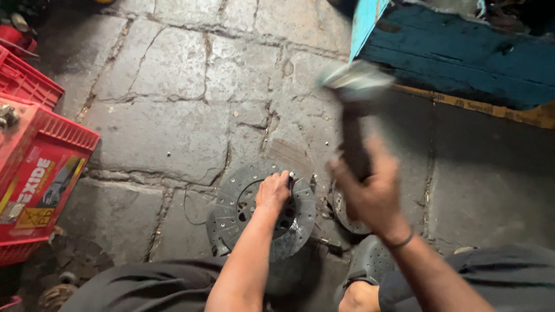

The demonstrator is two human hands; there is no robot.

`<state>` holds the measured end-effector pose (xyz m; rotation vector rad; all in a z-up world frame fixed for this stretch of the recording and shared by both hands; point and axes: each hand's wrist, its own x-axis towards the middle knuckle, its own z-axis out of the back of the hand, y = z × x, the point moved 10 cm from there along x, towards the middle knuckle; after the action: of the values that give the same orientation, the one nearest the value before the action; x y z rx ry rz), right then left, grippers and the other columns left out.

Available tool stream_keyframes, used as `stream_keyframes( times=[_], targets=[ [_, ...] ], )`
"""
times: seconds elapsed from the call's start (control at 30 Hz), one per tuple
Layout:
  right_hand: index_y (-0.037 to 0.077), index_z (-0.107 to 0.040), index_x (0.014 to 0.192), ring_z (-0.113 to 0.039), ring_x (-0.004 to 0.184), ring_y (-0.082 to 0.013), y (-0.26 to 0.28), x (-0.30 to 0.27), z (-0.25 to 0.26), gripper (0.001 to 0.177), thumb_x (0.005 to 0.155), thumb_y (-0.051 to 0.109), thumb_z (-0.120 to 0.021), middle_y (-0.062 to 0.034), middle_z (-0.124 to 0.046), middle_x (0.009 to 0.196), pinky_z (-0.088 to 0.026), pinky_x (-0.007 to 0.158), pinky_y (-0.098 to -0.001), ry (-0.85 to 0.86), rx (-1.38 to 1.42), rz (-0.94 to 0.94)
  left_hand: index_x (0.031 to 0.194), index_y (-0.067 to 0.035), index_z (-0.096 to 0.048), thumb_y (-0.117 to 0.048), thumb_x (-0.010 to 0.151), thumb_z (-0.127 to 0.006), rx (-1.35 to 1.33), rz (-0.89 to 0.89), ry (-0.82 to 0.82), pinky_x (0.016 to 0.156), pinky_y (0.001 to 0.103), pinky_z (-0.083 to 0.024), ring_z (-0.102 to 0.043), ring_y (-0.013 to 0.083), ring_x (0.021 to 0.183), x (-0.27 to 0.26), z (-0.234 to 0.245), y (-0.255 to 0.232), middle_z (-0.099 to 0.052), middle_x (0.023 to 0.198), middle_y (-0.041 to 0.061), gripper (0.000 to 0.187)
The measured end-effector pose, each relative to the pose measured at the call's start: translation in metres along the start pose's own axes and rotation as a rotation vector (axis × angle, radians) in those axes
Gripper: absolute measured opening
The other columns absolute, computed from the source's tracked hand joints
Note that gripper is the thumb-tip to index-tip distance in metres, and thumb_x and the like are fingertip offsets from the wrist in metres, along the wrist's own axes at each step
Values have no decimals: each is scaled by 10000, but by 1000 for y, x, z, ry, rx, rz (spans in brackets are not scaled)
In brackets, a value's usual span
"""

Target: The person sits on the floor and uses a hammer and a metal punch to repeatedly strike a circular metal component, likely a clutch plate, to remove or adjust pins. The person rotates the part to access different areas while continuing to hammer.

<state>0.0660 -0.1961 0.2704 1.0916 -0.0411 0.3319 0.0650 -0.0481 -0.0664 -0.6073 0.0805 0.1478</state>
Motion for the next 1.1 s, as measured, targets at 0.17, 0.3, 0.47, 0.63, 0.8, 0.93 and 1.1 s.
stream_keyframes(
  times=[0.17,0.3,0.47,0.63,0.8,0.93,1.1],
  targets=[
    [83,-496,1124,-653,750,-122,37,3,13,217,1049,142,-691,-26,-623,900,-589,681,-320,-141,473,428,1019,-100,-621,-293,936,-611,-5,-30,-24,815,540,-538,-675,425,954,1,1,-2,-697,978,194,210],
    [32,-665,954,-689,617,-248,-78,-36,-48,217,880,227,-725,-187,-697,718,-552,627,-418,11,-308,-92,1021,-104,-623,-244,939,-583,-15,-57,-50,822,543,-534,-678,420,950,-2,2,0,-705,963,186,167],
    [85,-698,1080,-699,922,-430,-178,-78,-69,439,723,333,-759,-246,-722,948,-542,823,-515,466,-644,-546,1028,-116,-628,-222,927,-579,-53,-50,-35,812,559,-516,-663,432,951,-4,4,4,-704,967,179,154],
    [14,-625,967,-674,655,-367,-57,-3,-22,338,747,244,-738,-237,-664,801,-539,620,-454,202,-484,-140,1004,-119,-620,-177,890,-578,-68,-90,-97,839,551,-516,-666,419,971,-6,8,-1,-710,967,163,134],
    [82,-572,939,-634,596,-77,68,27,35,222,932,210,-753,-25,-631,753,-550,539,-269,-105,61,314,1001,-105,-610,-292,924,-635,-55,-60,-59,813,551,-516,-657,429,954,-4,6,-1,-696,964,178,204],
    [123,-542,937,-649,701,-33,20,6,6,188,937,150,-728,25,-631,891,-610,579,-283,-194,589,340,1002,-104,-608,-364,954,-635,-49,-54,-57,802,546,-519,-661,424,936,-5,10,-6,-690,952,184,266],
    [38,-691,1051,-723,863,-395,-154,-78,-80,376,720,207,-748,-244,-725,887,-573,777,-462,322,-401,-461,1011,-107,-615,-260,936,-610,-51,-58,-72,825,545,-520,-662,418,960,-10,5,-2,-703,961,164,170]
  ],
)
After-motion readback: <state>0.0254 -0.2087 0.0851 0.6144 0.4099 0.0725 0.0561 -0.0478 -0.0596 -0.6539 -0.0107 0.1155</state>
